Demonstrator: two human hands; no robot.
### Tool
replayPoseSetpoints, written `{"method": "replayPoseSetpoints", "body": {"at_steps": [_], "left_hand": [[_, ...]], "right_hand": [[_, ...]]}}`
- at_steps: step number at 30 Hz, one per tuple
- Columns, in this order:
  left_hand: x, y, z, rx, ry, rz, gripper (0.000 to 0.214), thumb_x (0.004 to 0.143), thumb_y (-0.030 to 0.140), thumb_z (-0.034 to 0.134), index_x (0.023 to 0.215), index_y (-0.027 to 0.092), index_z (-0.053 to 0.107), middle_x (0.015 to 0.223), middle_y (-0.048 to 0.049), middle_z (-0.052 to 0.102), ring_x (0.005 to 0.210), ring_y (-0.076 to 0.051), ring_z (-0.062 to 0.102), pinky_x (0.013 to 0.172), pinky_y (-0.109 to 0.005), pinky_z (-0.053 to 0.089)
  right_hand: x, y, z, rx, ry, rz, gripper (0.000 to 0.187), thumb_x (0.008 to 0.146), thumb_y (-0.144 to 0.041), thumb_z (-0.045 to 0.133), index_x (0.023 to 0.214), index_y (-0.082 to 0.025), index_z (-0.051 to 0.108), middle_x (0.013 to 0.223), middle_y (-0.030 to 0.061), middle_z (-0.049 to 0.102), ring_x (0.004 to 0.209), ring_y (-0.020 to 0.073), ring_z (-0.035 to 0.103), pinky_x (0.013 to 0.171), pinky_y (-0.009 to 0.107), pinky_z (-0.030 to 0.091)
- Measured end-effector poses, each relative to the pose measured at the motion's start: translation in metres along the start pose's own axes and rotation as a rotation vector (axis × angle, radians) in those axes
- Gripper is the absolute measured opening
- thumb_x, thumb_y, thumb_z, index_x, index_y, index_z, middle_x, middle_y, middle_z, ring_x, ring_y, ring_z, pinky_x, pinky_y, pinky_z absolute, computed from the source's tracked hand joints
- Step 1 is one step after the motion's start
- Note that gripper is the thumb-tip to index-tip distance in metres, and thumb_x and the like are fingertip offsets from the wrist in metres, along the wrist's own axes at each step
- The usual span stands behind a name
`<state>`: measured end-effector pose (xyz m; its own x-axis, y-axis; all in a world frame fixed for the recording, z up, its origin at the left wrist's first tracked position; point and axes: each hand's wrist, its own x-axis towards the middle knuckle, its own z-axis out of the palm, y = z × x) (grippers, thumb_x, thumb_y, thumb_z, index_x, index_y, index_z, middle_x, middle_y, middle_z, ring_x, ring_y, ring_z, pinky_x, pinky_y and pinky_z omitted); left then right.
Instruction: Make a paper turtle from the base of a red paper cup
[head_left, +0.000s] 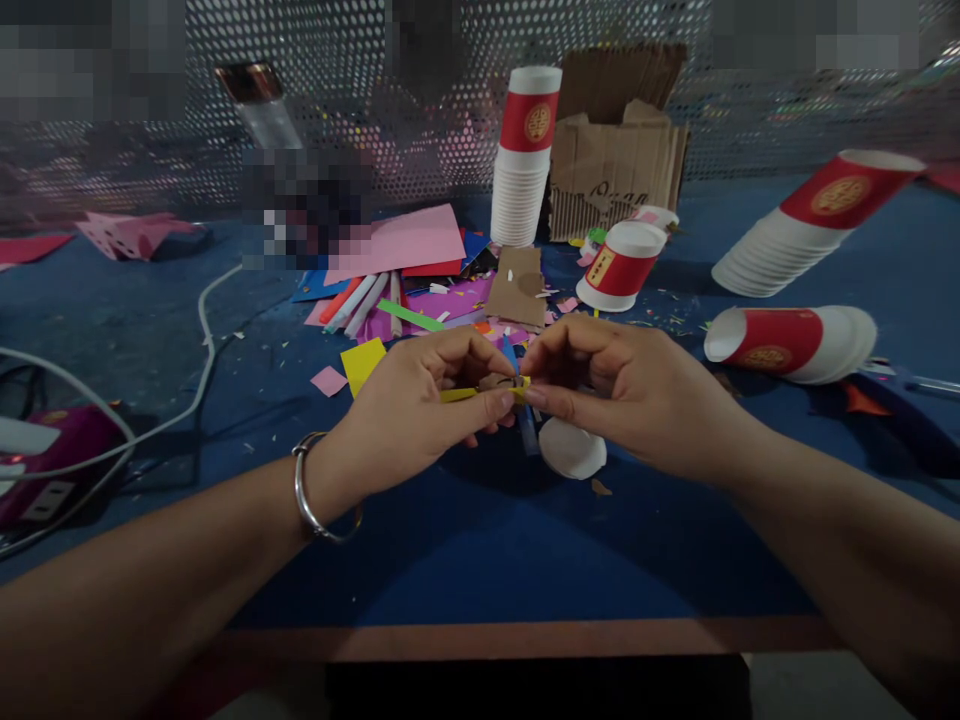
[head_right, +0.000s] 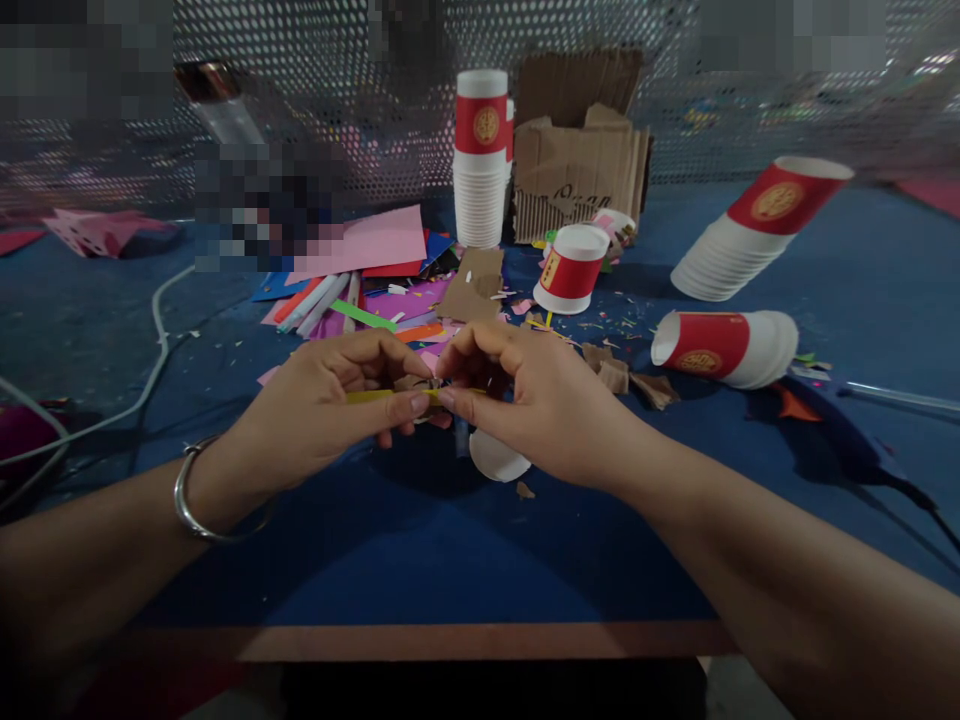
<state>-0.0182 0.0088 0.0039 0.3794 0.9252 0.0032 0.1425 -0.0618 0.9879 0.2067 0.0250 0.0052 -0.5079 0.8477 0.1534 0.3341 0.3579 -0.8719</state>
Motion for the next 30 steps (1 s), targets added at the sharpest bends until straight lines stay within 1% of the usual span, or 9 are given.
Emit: {"method": "replayPoseSetpoints", "body": {"at_steps": [3,6,11,14,18,21,24,27,30], "left_hand": [[0.0001,-0.0001,0.0002,0.006,0.007,0.020,0.013,0.087,0.020,0.083,0.090,0.017,0.070,0.076,-0.0006,0.074,0.063,-0.011,0.067,0.055,-0.019,0.056],[0.0002,-0.0015,0.0008,-0.017,-0.006,0.044,0.013,0.088,0.020,0.083,0.090,0.017,0.071,0.076,-0.0004,0.073,0.063,-0.010,0.067,0.058,-0.019,0.057],[-0.0007,-0.0035,0.0016,-0.025,-0.002,0.054,0.020,0.087,0.027,0.088,0.093,0.018,0.072,0.078,-0.0012,0.074,0.067,-0.012,0.070,0.062,-0.021,0.059],[-0.0012,-0.0021,0.0010,-0.019,-0.002,0.043,0.024,0.087,0.030,0.090,0.094,0.018,0.071,0.078,-0.0011,0.074,0.068,-0.013,0.071,0.064,-0.023,0.061],[-0.0015,0.0013,-0.0009,-0.062,-0.014,0.003,0.032,0.081,0.027,0.095,0.101,0.017,0.071,0.085,-0.0014,0.076,0.074,-0.014,0.074,0.066,-0.022,0.063],[-0.0016,0.0022,-0.0023,-0.100,-0.040,-0.022,0.025,0.088,0.029,0.089,0.102,0.016,0.072,0.085,-0.0019,0.077,0.075,-0.015,0.077,0.067,-0.023,0.065],[-0.0012,0.0019,-0.0032,-0.125,-0.058,-0.033,0.020,0.094,0.034,0.084,0.095,0.017,0.073,0.086,-0.0026,0.079,0.077,-0.015,0.079,0.070,-0.023,0.066],[0.0000,0.0014,-0.0036,-0.139,-0.048,-0.063,0.024,0.092,0.037,0.086,0.093,0.017,0.074,0.087,-0.0038,0.081,0.078,-0.016,0.079,0.069,-0.023,0.065],[0.0011,0.0003,-0.0036,-0.149,-0.037,-0.072,0.023,0.091,0.037,0.088,0.094,0.017,0.075,0.086,-0.0037,0.081,0.077,-0.016,0.079,0.067,-0.022,0.065]], "right_hand": [[0.0002,0.0004,0.0010,0.064,-0.020,0.008,0.023,0.090,-0.037,0.085,0.101,-0.021,0.073,0.092,0.0035,0.078,0.082,0.0195,0.073,0.073,0.032,0.059],[0.0006,-0.0009,0.0015,0.094,-0.030,0.016,0.023,0.089,-0.036,0.086,0.100,-0.021,0.073,0.090,0.0031,0.079,0.080,0.0186,0.074,0.072,0.030,0.060],[0.0003,-0.0036,0.0009,0.076,-0.019,0.031,0.018,0.089,-0.033,0.084,0.096,-0.022,0.072,0.088,0.0026,0.079,0.078,0.0181,0.073,0.070,0.029,0.059],[-0.0001,-0.0048,0.0007,0.047,-0.028,0.028,0.012,0.090,-0.031,0.079,0.091,-0.022,0.071,0.084,0.0017,0.078,0.075,0.0164,0.070,0.066,0.028,0.055],[-0.0002,-0.0065,0.0006,0.005,-0.033,0.005,0.010,0.090,-0.028,0.075,0.087,-0.019,0.071,0.076,-0.0016,0.071,0.063,0.0110,0.059,0.058,0.025,0.045],[-0.0004,-0.0078,0.0005,-0.001,-0.030,-0.004,0.008,0.090,-0.026,0.073,0.086,-0.019,0.070,0.075,-0.0020,0.071,0.060,0.0096,0.054,0.055,0.024,0.039],[-0.0007,-0.0079,0.0001,-0.020,-0.013,0.001,0.007,0.089,-0.026,0.073,0.087,-0.020,0.070,0.075,-0.0019,0.071,0.060,0.0103,0.054,0.055,0.025,0.038],[-0.0006,-0.0069,-0.0006,-0.034,-0.024,-0.007,0.009,0.091,-0.029,0.073,0.088,-0.020,0.071,0.072,-0.0026,0.069,0.059,0.0107,0.053,0.055,0.026,0.038],[-0.0002,-0.0056,-0.0010,-0.046,-0.036,-0.018,0.013,0.093,-0.031,0.074,0.086,-0.020,0.071,0.073,-0.0024,0.069,0.060,0.0105,0.054,0.057,0.026,0.039]]}}
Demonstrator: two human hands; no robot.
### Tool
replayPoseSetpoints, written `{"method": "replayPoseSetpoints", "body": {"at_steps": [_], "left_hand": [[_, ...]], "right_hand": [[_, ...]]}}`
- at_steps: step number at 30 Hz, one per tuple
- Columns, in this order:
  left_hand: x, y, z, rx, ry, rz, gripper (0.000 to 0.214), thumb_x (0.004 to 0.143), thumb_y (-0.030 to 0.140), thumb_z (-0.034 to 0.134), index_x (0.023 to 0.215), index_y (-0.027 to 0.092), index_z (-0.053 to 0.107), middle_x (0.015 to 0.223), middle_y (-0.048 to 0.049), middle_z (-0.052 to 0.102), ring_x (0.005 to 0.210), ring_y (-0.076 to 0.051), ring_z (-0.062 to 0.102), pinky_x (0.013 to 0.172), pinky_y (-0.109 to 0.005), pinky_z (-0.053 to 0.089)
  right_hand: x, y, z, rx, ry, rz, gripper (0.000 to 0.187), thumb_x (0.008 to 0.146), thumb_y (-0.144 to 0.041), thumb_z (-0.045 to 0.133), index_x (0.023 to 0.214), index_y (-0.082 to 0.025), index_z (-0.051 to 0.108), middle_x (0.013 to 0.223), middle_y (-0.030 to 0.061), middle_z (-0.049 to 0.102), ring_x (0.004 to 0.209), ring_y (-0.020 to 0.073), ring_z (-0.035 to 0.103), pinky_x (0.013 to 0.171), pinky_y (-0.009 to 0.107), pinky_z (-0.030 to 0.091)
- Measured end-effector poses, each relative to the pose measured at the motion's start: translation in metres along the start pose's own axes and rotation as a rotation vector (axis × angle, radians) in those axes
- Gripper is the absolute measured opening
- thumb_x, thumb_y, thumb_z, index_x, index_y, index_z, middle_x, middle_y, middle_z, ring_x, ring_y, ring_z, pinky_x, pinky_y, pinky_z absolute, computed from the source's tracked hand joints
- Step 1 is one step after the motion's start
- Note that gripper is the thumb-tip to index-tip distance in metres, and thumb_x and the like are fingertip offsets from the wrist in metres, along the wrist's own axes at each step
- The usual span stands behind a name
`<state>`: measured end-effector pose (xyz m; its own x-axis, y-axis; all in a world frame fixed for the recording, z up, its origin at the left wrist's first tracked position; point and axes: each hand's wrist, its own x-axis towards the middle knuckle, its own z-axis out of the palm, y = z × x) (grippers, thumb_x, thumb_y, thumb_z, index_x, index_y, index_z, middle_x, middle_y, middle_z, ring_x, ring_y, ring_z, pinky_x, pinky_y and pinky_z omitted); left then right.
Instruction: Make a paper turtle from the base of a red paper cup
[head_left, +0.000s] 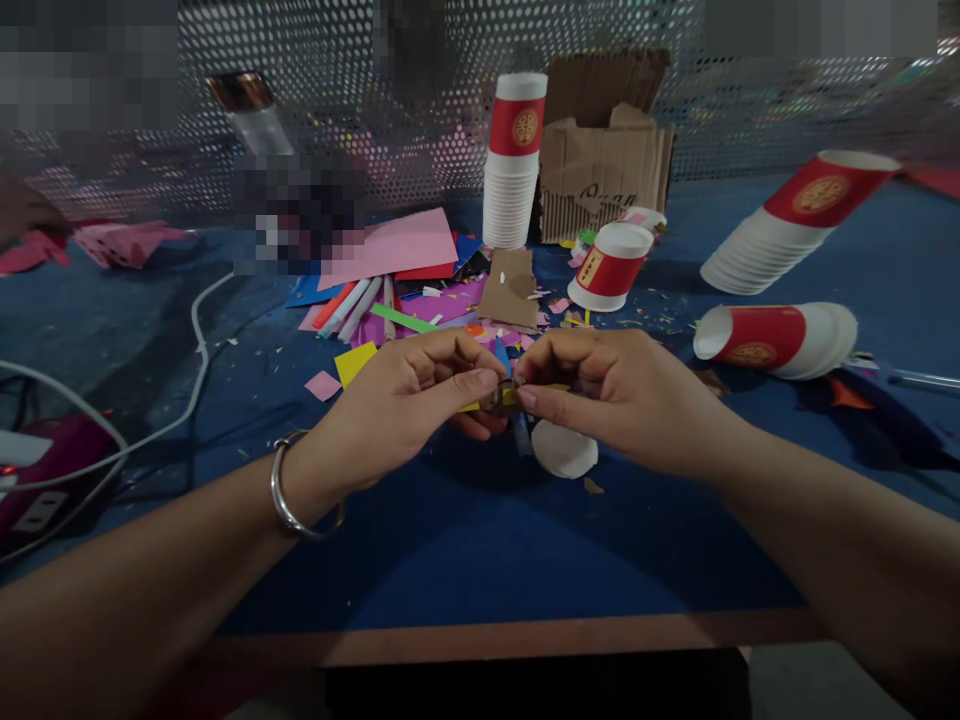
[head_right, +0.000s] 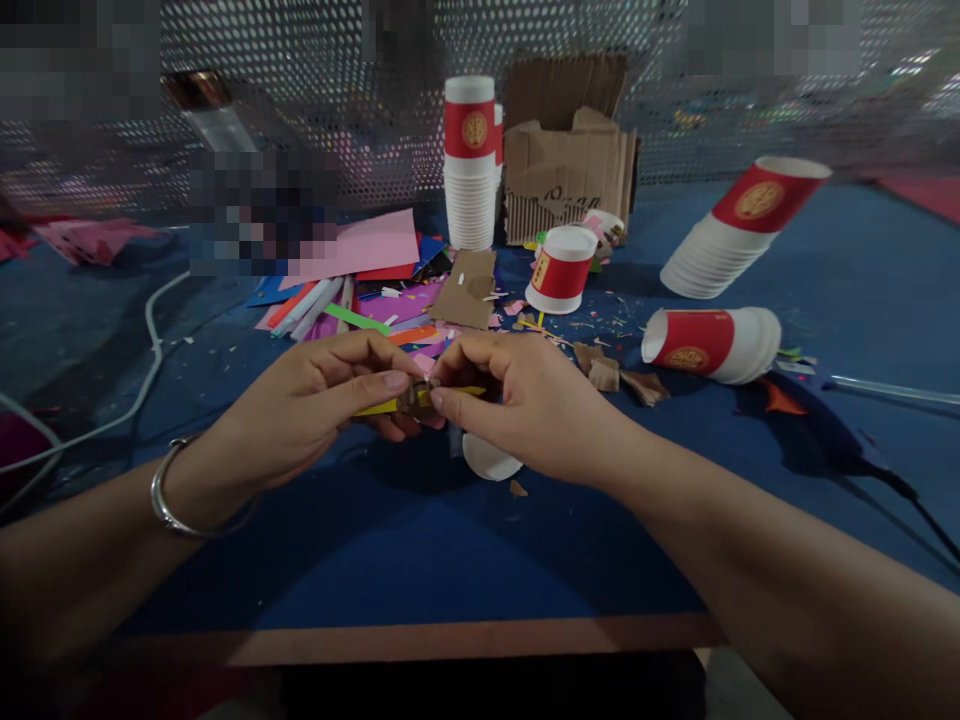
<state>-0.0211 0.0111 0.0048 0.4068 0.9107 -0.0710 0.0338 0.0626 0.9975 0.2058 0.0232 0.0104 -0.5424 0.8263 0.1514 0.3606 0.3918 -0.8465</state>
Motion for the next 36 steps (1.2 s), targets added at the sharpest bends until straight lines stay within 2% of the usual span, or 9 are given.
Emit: {"method": "replayPoseSetpoints", "body": {"at_steps": [9,13,17,21,22,25,29,33,36], "left_hand": [[-0.001,0.000,0.001,0.008,0.002,0.027,0.020,0.091,0.033,0.088,0.091,0.017,0.076,0.082,-0.0015,0.079,0.073,-0.014,0.078,0.067,-0.022,0.065],[0.000,0.000,-0.001,0.003,0.042,0.085,0.021,0.092,0.034,0.087,0.093,0.017,0.075,0.084,-0.0026,0.080,0.078,-0.017,0.080,0.075,-0.027,0.067],[-0.001,-0.001,-0.004,0.080,0.105,0.233,0.019,0.090,0.031,0.089,0.095,0.017,0.077,0.090,-0.0036,0.081,0.082,-0.016,0.078,0.079,-0.028,0.068],[-0.003,-0.008,-0.008,0.309,0.106,0.470,0.016,0.093,0.027,0.086,0.104,0.019,0.077,0.103,-0.0052,0.082,0.098,-0.020,0.081,0.090,-0.034,0.070],[-0.003,-0.011,-0.009,0.366,0.093,0.622,0.020,0.091,0.025,0.087,0.108,0.019,0.076,0.105,-0.0055,0.082,0.099,-0.022,0.082,0.092,-0.036,0.071],[-0.002,-0.017,-0.014,0.550,0.083,0.732,0.040,0.091,0.017,0.084,0.128,0.025,0.073,0.124,-0.0063,0.079,0.112,-0.025,0.080,0.105,-0.045,0.068],[0.002,-0.017,-0.024,0.620,0.055,0.713,0.063,0.089,0.020,0.085,0.146,0.031,0.059,0.146,-0.0076,0.069,0.134,-0.029,0.072,0.117,-0.050,0.061],[0.005,-0.010,-0.037,0.827,0.067,0.461,0.077,0.081,0.041,0.093,0.147,0.026,0.056,0.142,-0.0119,0.071,0.131,-0.035,0.071,0.111,-0.053,0.061],[0.006,-0.009,-0.042,0.931,0.039,0.306,0.084,0.076,0.046,0.094,0.148,0.024,0.056,0.142,-0.0133,0.070,0.130,-0.038,0.068,0.110,-0.056,0.058]], "right_hand": [[-0.001,0.000,0.003,0.045,0.009,0.005,0.010,0.091,-0.027,0.075,0.087,-0.020,0.071,0.081,0.0006,0.076,0.069,0.0136,0.063,0.060,0.026,0.044],[-0.001,-0.002,0.000,0.122,0.030,0.023,0.019,0.092,-0.037,0.082,0.088,-0.021,0.073,0.082,0.0007,0.077,0.070,0.0150,0.065,0.061,0.027,0.047],[-0.001,-0.004,-0.004,0.096,0.109,0.070,0.032,0.093,-0.052,0.083,0.088,-0.022,0.075,0.076,0.0004,0.073,0.067,0.0148,0.061,0.059,0.027,0.046],[0.001,-0.003,-0.005,0.171,0.130,0.078,0.032,0.089,-0.050,0.088,0.090,-0.021,0.075,0.078,-0.0001,0.073,0.070,0.0143,0.063,0.064,0.027,0.051],[0.001,-0.002,-0.004,0.209,0.136,0.071,0.032,0.087,-0.048,0.090,0.091,-0.021,0.074,0.079,0.0000,0.073,0.071,0.0143,0.064,0.066,0.027,0.053],[0.003,0.002,-0.002,0.313,0.159,0.072,0.030,0.083,-0.042,0.093,0.093,-0.020,0.074,0.083,0.0007,0.075,0.074,0.0148,0.067,0.067,0.027,0.055],[0.003,0.008,-0.001,0.337,0.243,0.081,0.023,0.084,-0.033,0.090,0.094,-0.020,0.075,0.085,0.0010,0.075,0.072,0.0141,0.067,0.065,0.027,0.057],[0.003,0.013,-0.003,0.292,0.345,0.071,0.013,0.088,-0.028,0.085,0.095,-0.020,0.076,0.079,0.0001,0.072,0.066,0.0125,0.062,0.061,0.027,0.056],[0.003,0.016,-0.005,0.251,0.361,0.069,0.012,0.090,-0.029,0.083,0.095,-0.020,0.077,0.075,-0.0001,0.070,0.064,0.0125,0.061,0.060,0.027,0.056]]}}
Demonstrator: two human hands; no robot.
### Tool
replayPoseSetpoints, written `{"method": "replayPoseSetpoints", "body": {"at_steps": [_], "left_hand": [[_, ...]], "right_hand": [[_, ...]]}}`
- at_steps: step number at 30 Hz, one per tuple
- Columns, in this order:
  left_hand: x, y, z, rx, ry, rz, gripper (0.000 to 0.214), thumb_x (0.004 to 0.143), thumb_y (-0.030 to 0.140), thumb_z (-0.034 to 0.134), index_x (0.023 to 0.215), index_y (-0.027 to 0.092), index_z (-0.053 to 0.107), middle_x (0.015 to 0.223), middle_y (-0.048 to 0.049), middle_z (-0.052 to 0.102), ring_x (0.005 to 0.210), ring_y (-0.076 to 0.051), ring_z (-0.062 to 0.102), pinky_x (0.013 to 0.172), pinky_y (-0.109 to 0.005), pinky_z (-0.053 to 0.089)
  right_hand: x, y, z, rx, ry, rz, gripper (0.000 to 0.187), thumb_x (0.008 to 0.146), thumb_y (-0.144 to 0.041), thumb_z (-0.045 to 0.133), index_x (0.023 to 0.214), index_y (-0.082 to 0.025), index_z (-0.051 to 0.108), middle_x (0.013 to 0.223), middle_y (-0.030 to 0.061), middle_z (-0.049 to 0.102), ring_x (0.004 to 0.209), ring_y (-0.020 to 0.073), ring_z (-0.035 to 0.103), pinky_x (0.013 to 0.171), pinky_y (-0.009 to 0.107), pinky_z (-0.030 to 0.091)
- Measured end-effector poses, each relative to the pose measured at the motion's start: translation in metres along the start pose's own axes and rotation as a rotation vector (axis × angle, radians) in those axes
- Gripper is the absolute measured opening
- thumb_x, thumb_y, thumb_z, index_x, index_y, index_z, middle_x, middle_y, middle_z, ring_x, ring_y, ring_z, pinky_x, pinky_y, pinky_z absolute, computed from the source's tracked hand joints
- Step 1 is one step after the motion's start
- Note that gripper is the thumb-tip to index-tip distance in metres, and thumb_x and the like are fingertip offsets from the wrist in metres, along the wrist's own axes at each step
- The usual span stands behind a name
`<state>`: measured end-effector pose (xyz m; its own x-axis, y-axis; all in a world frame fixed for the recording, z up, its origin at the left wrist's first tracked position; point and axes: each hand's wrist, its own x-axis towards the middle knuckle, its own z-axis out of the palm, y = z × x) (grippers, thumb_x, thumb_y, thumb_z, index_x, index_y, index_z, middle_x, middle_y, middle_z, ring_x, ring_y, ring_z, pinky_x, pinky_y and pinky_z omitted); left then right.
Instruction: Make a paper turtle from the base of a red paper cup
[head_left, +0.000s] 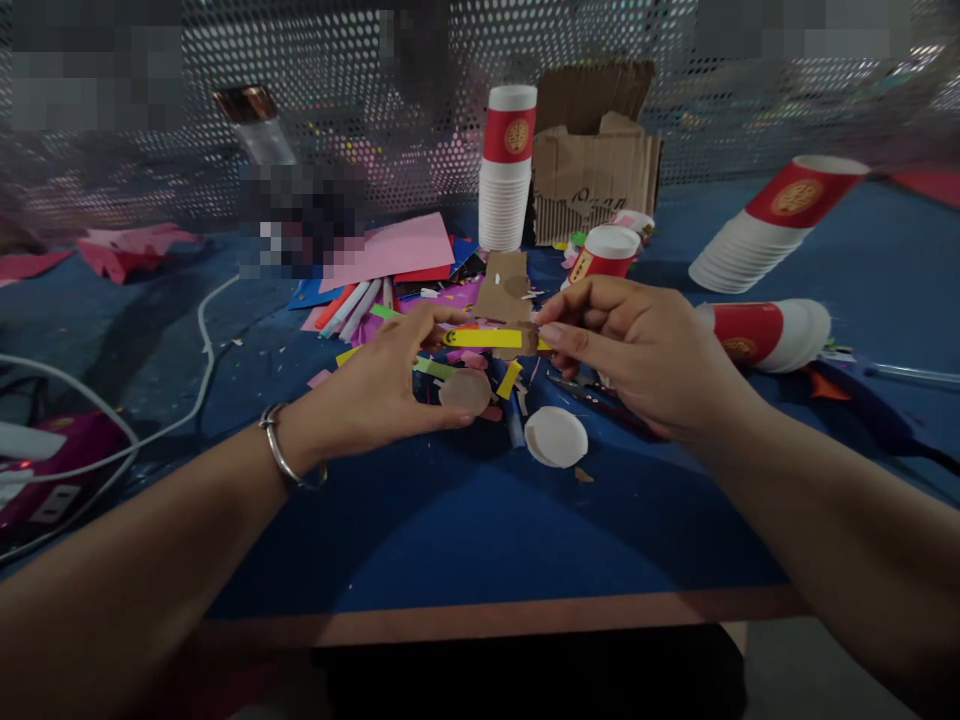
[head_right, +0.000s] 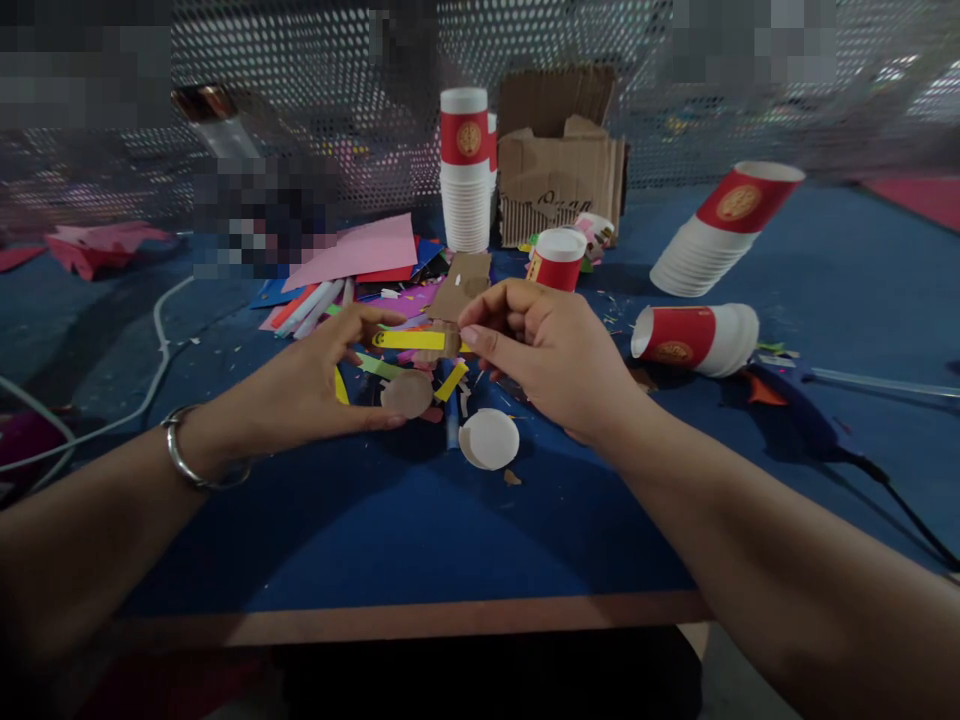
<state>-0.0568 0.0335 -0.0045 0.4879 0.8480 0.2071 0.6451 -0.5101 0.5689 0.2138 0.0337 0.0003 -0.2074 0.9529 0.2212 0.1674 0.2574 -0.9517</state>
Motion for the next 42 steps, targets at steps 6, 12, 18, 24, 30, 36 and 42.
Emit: {"method": "replayPoseSetpoints", "body": {"at_steps": [6,12,18,24,30,36,42], "left_hand": [[0.001,-0.001,0.009,0.043,-0.074,0.002,0.087,0.079,0.036,0.090,0.155,0.023,0.051,0.152,-0.0146,0.065,0.137,-0.039,0.063,0.116,-0.059,0.051],[0.002,0.000,0.011,0.013,0.013,-0.022,0.088,0.079,0.035,0.085,0.157,0.019,0.048,0.140,-0.0145,0.069,0.129,-0.037,0.067,0.110,-0.056,0.055],[-0.002,0.009,0.019,-0.153,0.218,-0.026,0.093,0.076,0.034,0.091,0.157,0.023,0.047,0.116,-0.0069,0.069,0.101,-0.025,0.072,0.085,-0.040,0.062],[-0.005,0.020,0.025,-0.110,0.296,0.053,0.095,0.078,0.033,0.095,0.158,0.024,0.046,0.113,-0.0049,0.070,0.099,-0.024,0.073,0.093,-0.046,0.064],[-0.007,0.024,0.027,-0.078,0.301,0.103,0.091,0.079,0.032,0.095,0.156,0.028,0.047,0.128,-0.0075,0.070,0.104,-0.025,0.074,0.095,-0.046,0.064],[-0.009,0.027,0.025,-0.088,0.291,0.092,0.082,0.081,0.032,0.094,0.150,0.027,0.050,0.130,-0.0075,0.069,0.108,-0.025,0.073,0.098,-0.046,0.063],[-0.009,0.025,0.025,-0.217,0.240,0.044,0.075,0.078,0.027,0.097,0.142,0.031,0.057,0.130,-0.0084,0.063,0.124,-0.033,0.069,0.093,-0.048,0.067]], "right_hand": [[0.000,0.001,0.000,-0.009,-0.021,-0.008,0.013,0.088,-0.029,0.084,0.094,-0.020,0.076,0.073,-0.0006,0.069,0.061,0.0120,0.059,0.057,0.026,0.054],[-0.001,0.001,0.004,-0.002,-0.034,0.013,0.012,0.085,-0.027,0.085,0.091,-0.020,0.076,0.080,0.0007,0.073,0.063,0.0120,0.062,0.057,0.026,0.055],[-0.005,0.000,0.011,-0.045,-0.039,-0.024,0.013,0.086,-0.025,0.085,0.091,-0.020,0.075,0.081,0.0010,0.073,0.064,0.0121,0.065,0.060,0.026,0.055],[-0.010,0.001,0.020,-0.076,-0.033,-0.085,0.013,0.085,-0.025,0.084,0.088,-0.020,0.073,0.080,0.0015,0.075,0.067,0.0132,0.068,0.063,0.027,0.057],[-0.014,0.004,0.024,-0.135,-0.041,-0.086,0.008,0.088,-0.022,0.075,0.094,-0.020,0.070,0.078,0.0014,0.075,0.067,0.0150,0.070,0.062,0.028,0.056],[-0.015,0.001,0.024,-0.134,-0.098,-0.024,0.020,0.088,-0.027,0.077,0.104,-0.021,0.067,0.074,-0.0006,0.074,0.066,0.0156,0.069,0.062,0.030,0.052],[-0.015,-0.001,0.023,-0.078,-0.120,0.034,0.027,0.086,-0.032,0.083,0.103,-0.021,0.066,0.071,-0.0026,0.069,0.062,0.0148,0.065,0.059,0.029,0.053]]}}
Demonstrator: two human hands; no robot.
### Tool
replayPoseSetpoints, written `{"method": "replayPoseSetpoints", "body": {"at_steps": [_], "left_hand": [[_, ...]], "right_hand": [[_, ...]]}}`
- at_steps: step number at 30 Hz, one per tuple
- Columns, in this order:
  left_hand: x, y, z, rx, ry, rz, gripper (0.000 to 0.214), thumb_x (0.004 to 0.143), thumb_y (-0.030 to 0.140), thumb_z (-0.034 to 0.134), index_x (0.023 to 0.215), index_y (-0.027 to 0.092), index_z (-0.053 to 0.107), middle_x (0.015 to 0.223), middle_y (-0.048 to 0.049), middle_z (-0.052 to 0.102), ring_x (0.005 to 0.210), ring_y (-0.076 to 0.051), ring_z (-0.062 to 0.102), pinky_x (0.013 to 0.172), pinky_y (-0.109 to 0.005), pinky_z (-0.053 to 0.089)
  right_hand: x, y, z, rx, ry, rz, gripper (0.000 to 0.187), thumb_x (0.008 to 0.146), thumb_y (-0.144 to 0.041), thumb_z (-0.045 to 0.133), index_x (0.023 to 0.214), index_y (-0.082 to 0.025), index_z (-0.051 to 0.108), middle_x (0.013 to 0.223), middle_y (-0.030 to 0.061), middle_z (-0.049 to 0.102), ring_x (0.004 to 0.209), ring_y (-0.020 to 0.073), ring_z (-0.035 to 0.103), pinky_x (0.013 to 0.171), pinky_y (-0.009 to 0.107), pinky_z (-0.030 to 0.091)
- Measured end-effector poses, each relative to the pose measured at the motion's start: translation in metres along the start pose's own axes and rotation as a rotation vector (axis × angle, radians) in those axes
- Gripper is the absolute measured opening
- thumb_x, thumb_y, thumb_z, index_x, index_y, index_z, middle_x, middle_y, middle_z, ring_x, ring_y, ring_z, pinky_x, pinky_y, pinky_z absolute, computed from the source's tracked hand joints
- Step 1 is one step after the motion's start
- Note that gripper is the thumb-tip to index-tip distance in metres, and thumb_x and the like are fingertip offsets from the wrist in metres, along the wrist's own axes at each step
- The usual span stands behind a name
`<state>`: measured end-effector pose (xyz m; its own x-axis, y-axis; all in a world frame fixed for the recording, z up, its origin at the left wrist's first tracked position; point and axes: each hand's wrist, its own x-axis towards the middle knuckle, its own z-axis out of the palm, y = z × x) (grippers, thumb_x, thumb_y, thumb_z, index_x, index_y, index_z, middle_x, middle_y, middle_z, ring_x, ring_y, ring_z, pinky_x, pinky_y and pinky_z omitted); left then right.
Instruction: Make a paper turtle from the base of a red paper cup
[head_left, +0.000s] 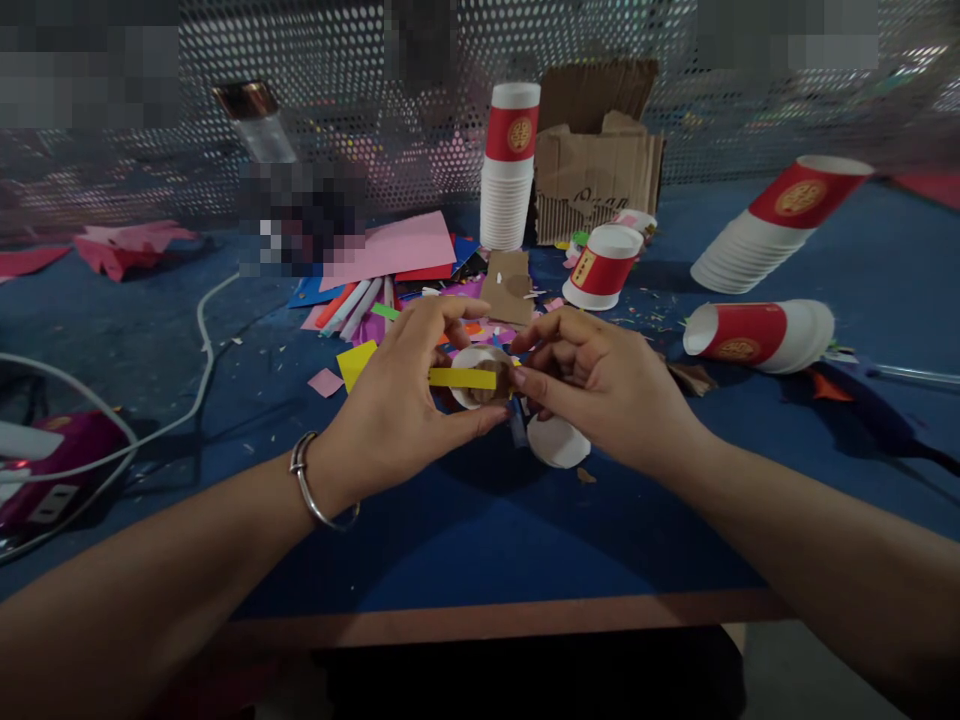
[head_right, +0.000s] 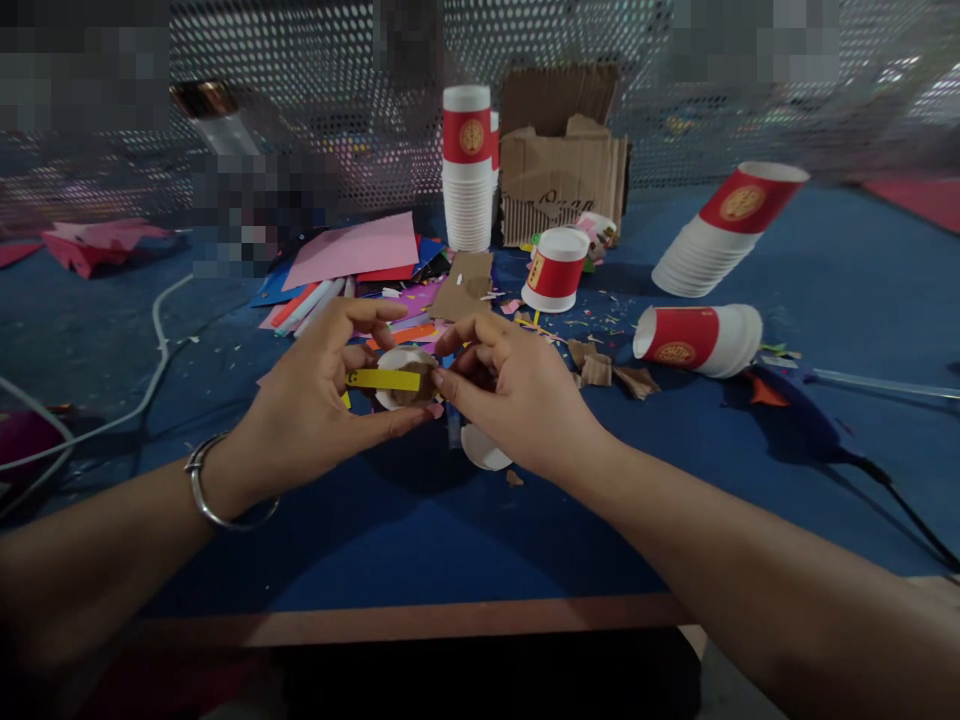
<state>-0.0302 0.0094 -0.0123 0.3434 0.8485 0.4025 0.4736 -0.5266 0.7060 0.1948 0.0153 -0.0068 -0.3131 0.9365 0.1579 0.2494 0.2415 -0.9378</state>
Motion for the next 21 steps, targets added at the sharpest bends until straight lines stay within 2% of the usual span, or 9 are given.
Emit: {"method": "replayPoseSetpoints", "body": {"at_steps": [2,6,9,12,17,21], "left_hand": [[0.0009,0.0006,-0.0001,-0.055,-0.020,-0.033,0.075,0.077,0.027,0.098,0.140,0.030,0.057,0.129,-0.0079,0.062,0.119,-0.030,0.071,0.086,-0.043,0.068],[0.0028,0.0045,-0.0032,-0.077,-0.041,-0.065,0.078,0.075,0.034,0.101,0.139,0.028,0.057,0.122,-0.0056,0.062,0.094,-0.022,0.074,0.075,-0.037,0.066],[0.0041,0.0059,-0.0066,0.052,-0.026,-0.024,0.077,0.076,0.043,0.101,0.139,0.025,0.059,0.118,-0.0060,0.066,0.099,-0.025,0.074,0.085,-0.042,0.065],[0.0052,0.0038,-0.0083,0.134,-0.009,0.023,0.076,0.077,0.044,0.100,0.139,0.024,0.061,0.116,-0.0061,0.069,0.103,-0.026,0.072,0.093,-0.046,0.062],[0.0041,0.0016,-0.0064,0.110,0.018,0.084,0.077,0.076,0.042,0.101,0.139,0.025,0.061,0.116,-0.0040,0.070,0.096,-0.021,0.071,0.090,-0.040,0.063],[0.0015,0.0039,-0.0038,0.121,0.021,0.123,0.076,0.078,0.045,0.101,0.139,0.025,0.061,0.117,-0.0046,0.070,0.099,-0.021,0.071,0.092,-0.039,0.062]], "right_hand": [[-0.0001,-0.0010,0.0007,0.049,-0.016,0.024,0.031,0.085,-0.034,0.087,0.102,-0.021,0.065,0.070,-0.0026,0.068,0.062,0.0148,0.065,0.058,0.028,0.054],[-0.0001,-0.0037,0.0014,0.089,-0.025,0.040,0.033,0.084,-0.037,0.090,0.100,-0.020,0.066,0.070,-0.0022,0.068,0.062,0.0142,0.065,0.057,0.026,0.054],[-0.0001,-0.0041,0.0006,0.080,-0.029,0.020,0.033,0.085,-0.037,0.090,0.099,-0.020,0.067,0.071,-0.0019,0.069,0.063,0.0137,0.066,0.057,0.026,0.052],[-0.0002,-0.0031,-0.0006,0.048,-0.036,0.004,0.034,0.087,-0.041,0.090,0.101,-0.020,0.068,0.072,-0.0014,0.070,0.063,0.0143,0.067,0.058,0.027,0.052],[-0.0004,-0.0018,-0.0016,0.001,0.000,0.003,0.033,0.091,-0.048,0.086,0.101,-0.020,0.070,0.080,0.0015,0.075,0.065,0.0156,0.069,0.061,0.030,0.053],[-0.0003,-0.0030,-0.0003,0.047,-0.002,-0.014,0.028,0.089,-0.042,0.088,0.096,-0.021,0.069,0.089,0.0032,0.078,0.076,0.0178,0.075,0.071,0.031,0.061]]}}
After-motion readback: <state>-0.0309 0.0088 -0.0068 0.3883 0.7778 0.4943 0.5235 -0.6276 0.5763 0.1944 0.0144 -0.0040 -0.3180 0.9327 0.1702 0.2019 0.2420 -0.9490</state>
